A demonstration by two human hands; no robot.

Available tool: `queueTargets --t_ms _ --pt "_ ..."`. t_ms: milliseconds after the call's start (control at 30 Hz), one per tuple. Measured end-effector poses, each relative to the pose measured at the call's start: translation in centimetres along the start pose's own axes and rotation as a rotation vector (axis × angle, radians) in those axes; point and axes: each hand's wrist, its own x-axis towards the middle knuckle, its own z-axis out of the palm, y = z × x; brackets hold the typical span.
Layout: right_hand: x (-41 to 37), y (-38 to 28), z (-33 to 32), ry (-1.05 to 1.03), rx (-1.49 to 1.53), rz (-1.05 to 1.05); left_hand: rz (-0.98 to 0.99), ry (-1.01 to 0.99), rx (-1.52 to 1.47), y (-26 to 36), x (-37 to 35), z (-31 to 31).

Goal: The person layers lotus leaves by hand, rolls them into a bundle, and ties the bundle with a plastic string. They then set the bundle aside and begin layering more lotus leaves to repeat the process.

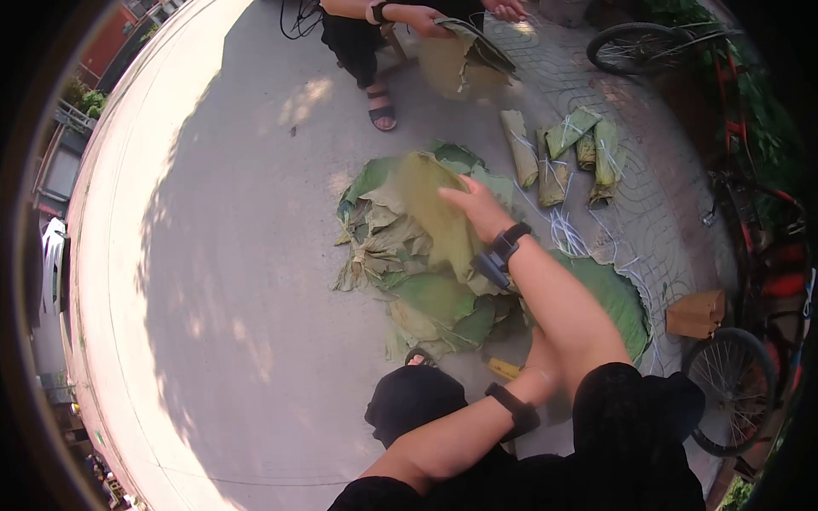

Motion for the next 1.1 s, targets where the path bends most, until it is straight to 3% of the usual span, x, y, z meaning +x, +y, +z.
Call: queueTargets --t_ms 67,167,267,333,400,467,533,600,667,767,800,833,900,933,1000,1033,1100 --pt "-0.8 -3.7 -0.5 0.017 -0.038 -0.026 0.030 -0.109 0.189 0.6 -1.0 -3.7" --pt "-4.3 -9.9 -1.5 0.066 0.173 -0.092 0.066 -0.039 0.243 0.1 -0.7 -2.5" --pt "-6.1 -12.2 -7.5 -0.007 -0.130 0.004 0.091 -0.063 0.323 0.5 -1.3 -3.7" --pt "-9.8 -15.8 -10.0 0.108 -0.306 -0.105 0.098 -0.079 0.355 0.6 -1.6 -4.1" --pt "-15.0 -21.5 -12.3 0.216 -0.046 -0.249 0.093 -0.032 0.330 0.8 -1.7 -3.7" --pt "-17.6 -23.0 -17.9 0.367 -0.381 -0.159 0.074 -0.007 0.292 0.7 -1.5 -3.2" --pt "-21.7 -25.2 -20.8 0.555 -0.482 -0.313 0.069 -0.002 0.245 0.8 -1.4 -3.4" --pt "-26.7 -28.5 -20.0 0.754 -0.399 -0.693 0.060 0.008 0.185 0.8 -1.4 -3.4" --pt "-31.2 -29.4 -17.8 0.721 -0.410 -0.985 0.051 0.013 0.125 1.0 -1.6 -3.9" --pt "-35.7 -24.1 -13.7 0.669 -0.760 -1.045 0.050 0.052 0.095 0.6 -1.8 -2.9" --pt "-36.3 -20.8 -12.4 0.701 -0.912 -0.990 0.057 0.069 0.083 0.4 -1.9 -2.6" --pt "-37.4 -18.1 -11.1 0.524 -1.132 -0.941 0.062 0.088 0.070 0.2 -1.9 -2.3" --pt "-38.8 -10.9 -11.4 0.332 -1.400 -0.631 0.185 0.171 -0.127 -1.6 -0.3 -1.1" --pt "-39.2 -6.6 -12.1 0.230 -1.411 -0.470 0.250 0.212 -0.221 -2.8 0.3 -0.6" --pt "-41.0 -0.8 -12.3 0.069 -1.490 -0.143 0.194 0.220 -0.259 -3.3 -0.6 -0.3" --pt "-41.7 0.7 -12.5 0.068 -1.474 -0.146 0.026 0.243 -0.594 -2.5 -1.4 -0.7" --pt "-42.2 2.3 -12.9 0.054 -1.449 -0.156 -0.078 0.304 -0.399 -2.4 -2.7 -1.3"
